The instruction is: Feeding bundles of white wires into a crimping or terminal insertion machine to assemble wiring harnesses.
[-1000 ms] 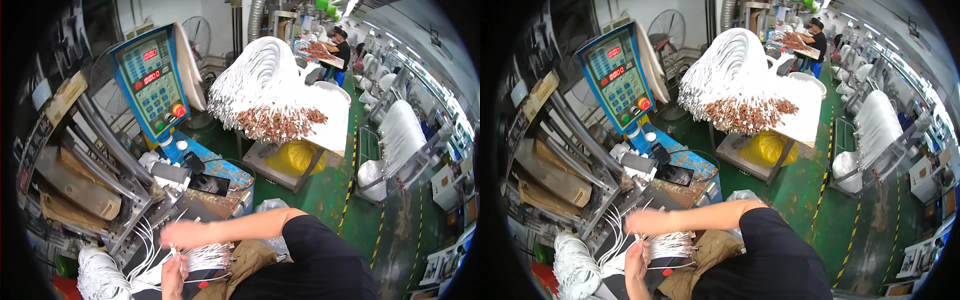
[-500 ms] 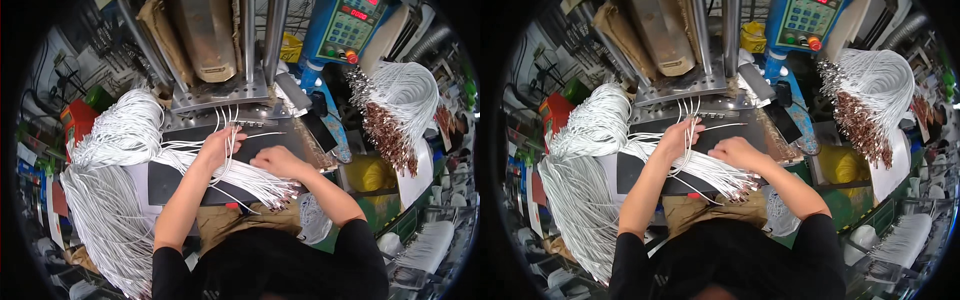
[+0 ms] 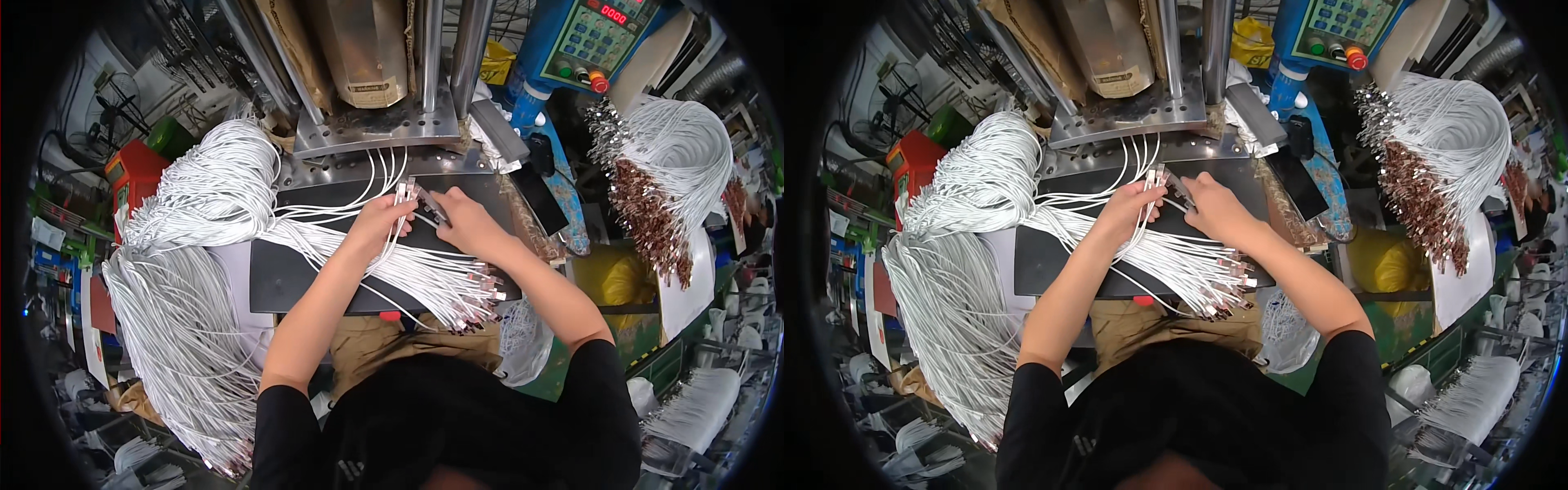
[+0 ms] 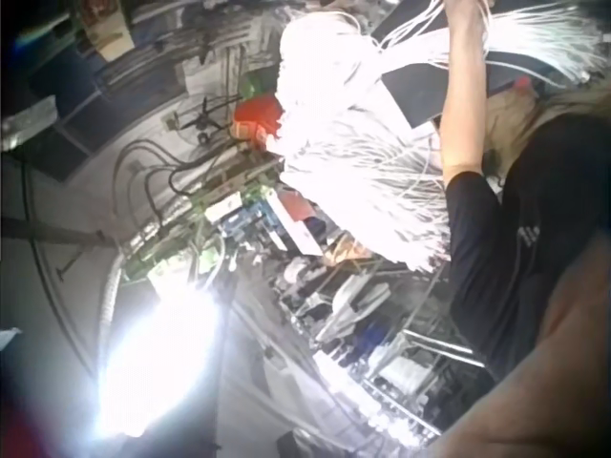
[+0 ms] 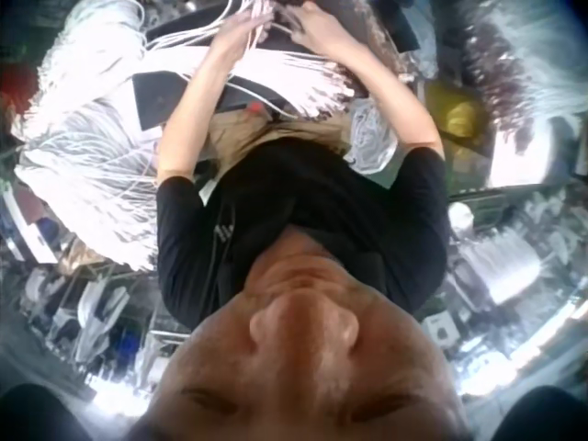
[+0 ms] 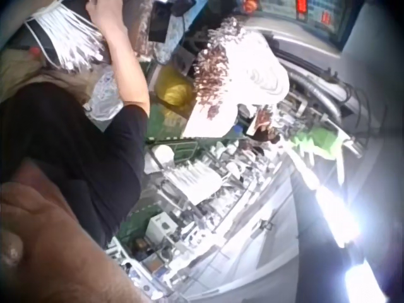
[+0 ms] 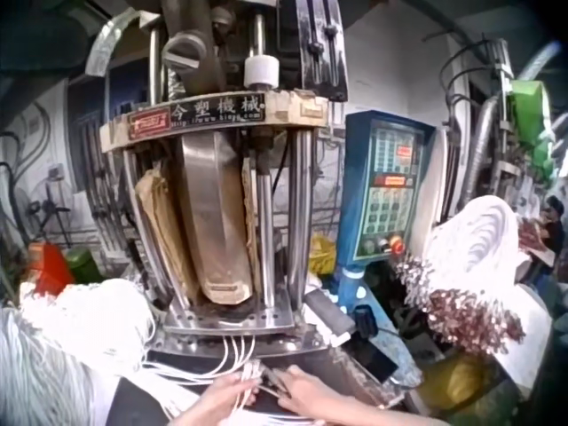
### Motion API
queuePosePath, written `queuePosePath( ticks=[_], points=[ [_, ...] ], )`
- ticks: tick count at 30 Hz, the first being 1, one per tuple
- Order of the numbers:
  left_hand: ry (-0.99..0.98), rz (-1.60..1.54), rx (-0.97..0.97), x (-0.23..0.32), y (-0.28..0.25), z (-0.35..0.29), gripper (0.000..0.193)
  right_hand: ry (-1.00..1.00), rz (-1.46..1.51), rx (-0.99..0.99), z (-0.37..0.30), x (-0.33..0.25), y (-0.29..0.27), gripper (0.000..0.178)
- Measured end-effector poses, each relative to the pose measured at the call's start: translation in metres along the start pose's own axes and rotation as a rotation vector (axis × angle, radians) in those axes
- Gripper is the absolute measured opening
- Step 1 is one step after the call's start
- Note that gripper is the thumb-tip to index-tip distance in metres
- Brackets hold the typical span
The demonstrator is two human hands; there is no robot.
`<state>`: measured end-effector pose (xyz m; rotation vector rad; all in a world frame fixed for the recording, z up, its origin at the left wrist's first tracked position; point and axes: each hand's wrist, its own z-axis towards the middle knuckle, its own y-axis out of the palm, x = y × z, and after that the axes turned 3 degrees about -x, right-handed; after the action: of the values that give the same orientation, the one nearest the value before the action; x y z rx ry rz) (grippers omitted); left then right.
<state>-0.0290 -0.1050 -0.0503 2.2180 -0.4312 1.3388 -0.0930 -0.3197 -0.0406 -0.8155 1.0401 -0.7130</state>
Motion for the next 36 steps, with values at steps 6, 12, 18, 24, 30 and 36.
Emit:
queuePosePath(
  ticks=[6,12,18,24,30,36],
  points=[
    [0.159,0.431,0.112,0.005,0.026,-0.011,0.023,0.597,1.04,-0.287,0.02,0.011,-0.034,0.043],
    [0.105,0.686,-0.052,0.002,0.032,-0.015,0.017,0.601,1.029,-0.041,0.024,0.021,0.001,0.038],
    [-0.037,0.266,-0.016,0.009,0.033,-0.007,0.016,0.55,1.029,0.018,0.022,0.017,0.007,0.035],
    [-0.009,0.278,-0.055,0.005,0.03,0.0,0.014,0.554,0.898,0.018,0.019,0.02,0.015,0.036],
    [-0.032,0.29,-0.032,0.007,0.04,-0.002,0.014,0.494,0.769,0.047,0.019,0.025,0.021,0.037],
    [-0.043,0.06,-0.089,0.011,0.023,-0.003,0.016,0.524,0.912,-0.019,0.018,0.023,0.011,0.038]
  ],
)
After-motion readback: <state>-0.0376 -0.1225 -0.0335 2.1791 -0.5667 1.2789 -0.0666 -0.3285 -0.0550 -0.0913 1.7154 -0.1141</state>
